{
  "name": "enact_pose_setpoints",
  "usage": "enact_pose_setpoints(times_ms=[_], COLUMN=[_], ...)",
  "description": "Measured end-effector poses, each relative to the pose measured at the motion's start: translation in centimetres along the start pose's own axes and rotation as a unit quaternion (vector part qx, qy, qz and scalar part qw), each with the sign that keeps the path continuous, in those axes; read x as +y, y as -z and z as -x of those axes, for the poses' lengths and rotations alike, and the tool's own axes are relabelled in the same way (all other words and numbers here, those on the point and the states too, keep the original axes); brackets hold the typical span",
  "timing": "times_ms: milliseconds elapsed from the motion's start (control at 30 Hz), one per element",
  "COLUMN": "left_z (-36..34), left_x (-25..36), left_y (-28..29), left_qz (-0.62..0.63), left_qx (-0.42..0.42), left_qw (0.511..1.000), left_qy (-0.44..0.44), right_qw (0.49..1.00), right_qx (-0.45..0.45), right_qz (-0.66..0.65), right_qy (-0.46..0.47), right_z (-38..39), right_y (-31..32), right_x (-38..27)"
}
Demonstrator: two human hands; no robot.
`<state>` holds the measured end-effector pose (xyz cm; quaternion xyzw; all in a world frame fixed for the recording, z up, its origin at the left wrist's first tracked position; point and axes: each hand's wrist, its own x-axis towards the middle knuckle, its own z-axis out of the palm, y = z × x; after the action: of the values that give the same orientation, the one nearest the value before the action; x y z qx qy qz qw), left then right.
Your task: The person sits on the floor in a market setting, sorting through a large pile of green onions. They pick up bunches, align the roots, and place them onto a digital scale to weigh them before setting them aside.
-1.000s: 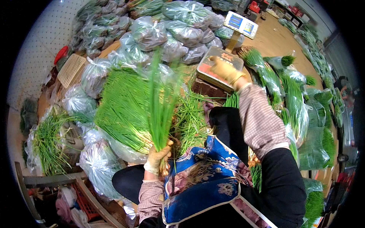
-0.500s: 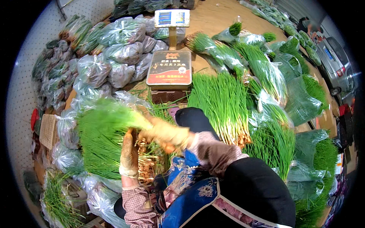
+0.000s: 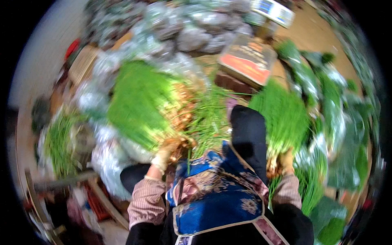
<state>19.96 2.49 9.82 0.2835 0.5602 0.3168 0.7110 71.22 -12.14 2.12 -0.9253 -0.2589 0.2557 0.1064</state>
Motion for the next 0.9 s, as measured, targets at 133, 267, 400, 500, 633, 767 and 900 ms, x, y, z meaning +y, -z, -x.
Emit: enact_pose_setpoints(times_ms=[133, 267, 400, 500, 633, 767, 900], left_z=[-2.0, -0.2, -0.6, 0.4, 1.7, 2.9, 3.4], left_x=[-5.0, 0.5, 1.0, 2.7, 4.1, 3.7, 3.8], left_y=[6.6, 11.7, 19.2, 19.5, 22.1, 23.7, 23.6], left_qz=[-0.358, -0.395, -0.31, -0.421, -0.452, -0.396, -0.415], left_qx=[-0.176, 0.037, 0.295, 0.342, 0.382, 0.402, 0.36], left_qw=[0.909, 0.909, 0.896, 0.827, 0.794, 0.81, 0.828], left_qy=[-0.117, -0.127, -0.117, -0.151, -0.14, -0.159, -0.11], right_qw=[0.976, 0.884, 0.835, 0.774, 0.712, 0.774, 0.832], right_qx=[-0.016, 0.135, -0.128, -0.36, -0.375, -0.342, -0.313], right_qz=[0.19, -0.011, -0.156, -0.019, 0.318, 0.377, 0.341], right_qy=[0.104, 0.448, 0.513, 0.52, 0.501, 0.377, 0.306], right_z=[-5.6, -3.1, 9.9, 13.1, 19.2, 20.4, 19.7], right_y=[1.5, 4.7, -1.9, -14.7, -25.7, -30.0, -34.3], right_x=[-2.8, -19.5, -35.6, -36.1, -36.5, -37.7, -36.2])
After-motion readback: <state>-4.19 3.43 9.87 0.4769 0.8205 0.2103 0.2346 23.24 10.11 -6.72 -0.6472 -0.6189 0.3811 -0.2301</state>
